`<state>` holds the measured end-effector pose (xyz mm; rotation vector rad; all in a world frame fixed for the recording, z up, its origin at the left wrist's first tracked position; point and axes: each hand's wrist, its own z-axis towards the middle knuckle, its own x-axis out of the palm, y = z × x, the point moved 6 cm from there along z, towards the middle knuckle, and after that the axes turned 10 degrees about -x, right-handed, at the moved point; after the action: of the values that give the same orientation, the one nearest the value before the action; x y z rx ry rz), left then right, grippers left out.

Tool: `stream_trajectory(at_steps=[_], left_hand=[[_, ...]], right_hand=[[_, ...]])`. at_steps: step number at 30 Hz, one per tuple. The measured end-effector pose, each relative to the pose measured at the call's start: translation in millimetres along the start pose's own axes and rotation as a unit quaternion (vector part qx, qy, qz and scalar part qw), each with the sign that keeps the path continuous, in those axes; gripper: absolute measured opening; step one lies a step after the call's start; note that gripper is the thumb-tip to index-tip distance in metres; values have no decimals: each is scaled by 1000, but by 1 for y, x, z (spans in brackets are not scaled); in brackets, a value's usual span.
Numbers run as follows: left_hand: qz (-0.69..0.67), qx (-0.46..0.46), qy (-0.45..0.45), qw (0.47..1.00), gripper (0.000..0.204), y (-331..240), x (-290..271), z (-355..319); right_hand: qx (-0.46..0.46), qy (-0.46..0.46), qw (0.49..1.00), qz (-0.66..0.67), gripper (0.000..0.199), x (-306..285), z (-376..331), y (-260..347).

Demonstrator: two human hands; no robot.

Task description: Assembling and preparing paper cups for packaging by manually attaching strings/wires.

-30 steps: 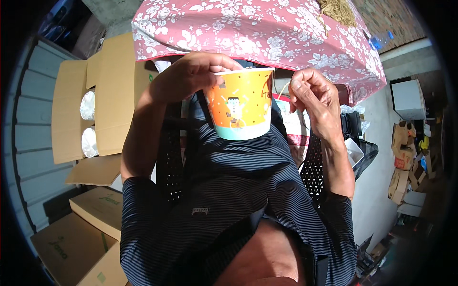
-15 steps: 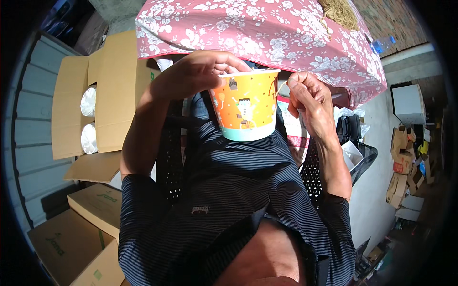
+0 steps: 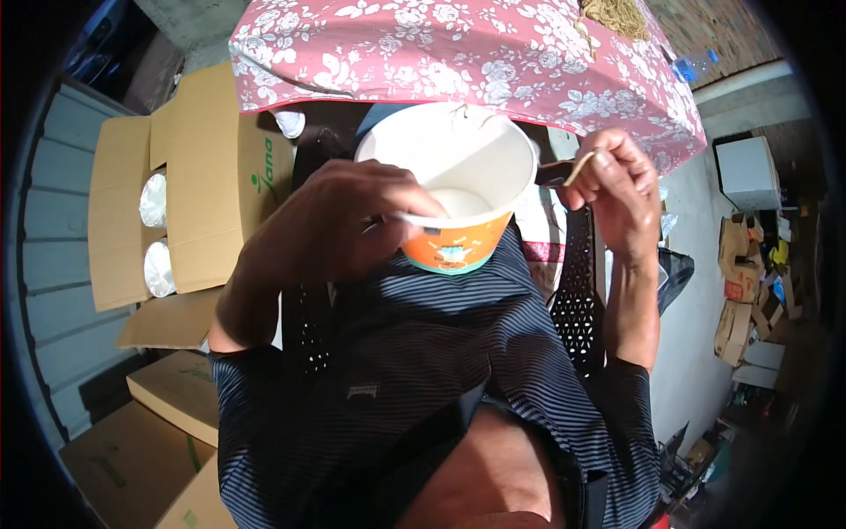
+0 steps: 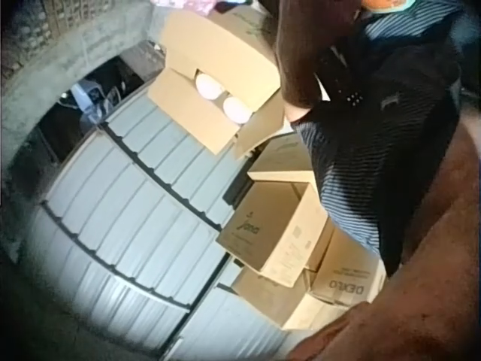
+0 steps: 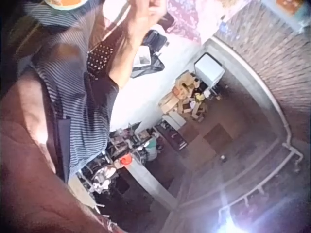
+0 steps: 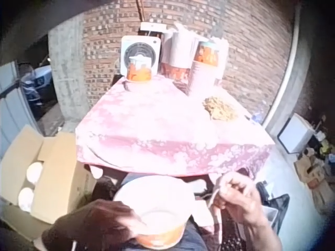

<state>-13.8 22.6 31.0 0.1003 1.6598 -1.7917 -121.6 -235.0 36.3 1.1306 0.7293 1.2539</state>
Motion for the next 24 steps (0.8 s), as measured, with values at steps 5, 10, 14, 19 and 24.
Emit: stream_trajectory(at_steps=[5, 10, 14, 19, 24], left_hand=[[0, 49, -22, 999, 22, -17, 5, -9], [19, 29, -70, 997, 23, -11, 15, -4], [31, 20, -92, 995, 23, -15, 13, -2], [100, -56, -139, 984, 18, -1, 3, 15], [62, -72, -110, 989, 25, 16, 11, 36]], right_hand=[[-15, -32, 999, -27, 17, -9, -7, 25], [-33, -28, 999, 2, 15, -13, -10, 33], [-46, -13, 999, 11, 16, -11, -12, 32], [-9, -2, 1000, 5, 16, -2, -12, 25], [16, -17, 1000, -18, 19, 24, -3, 11]])
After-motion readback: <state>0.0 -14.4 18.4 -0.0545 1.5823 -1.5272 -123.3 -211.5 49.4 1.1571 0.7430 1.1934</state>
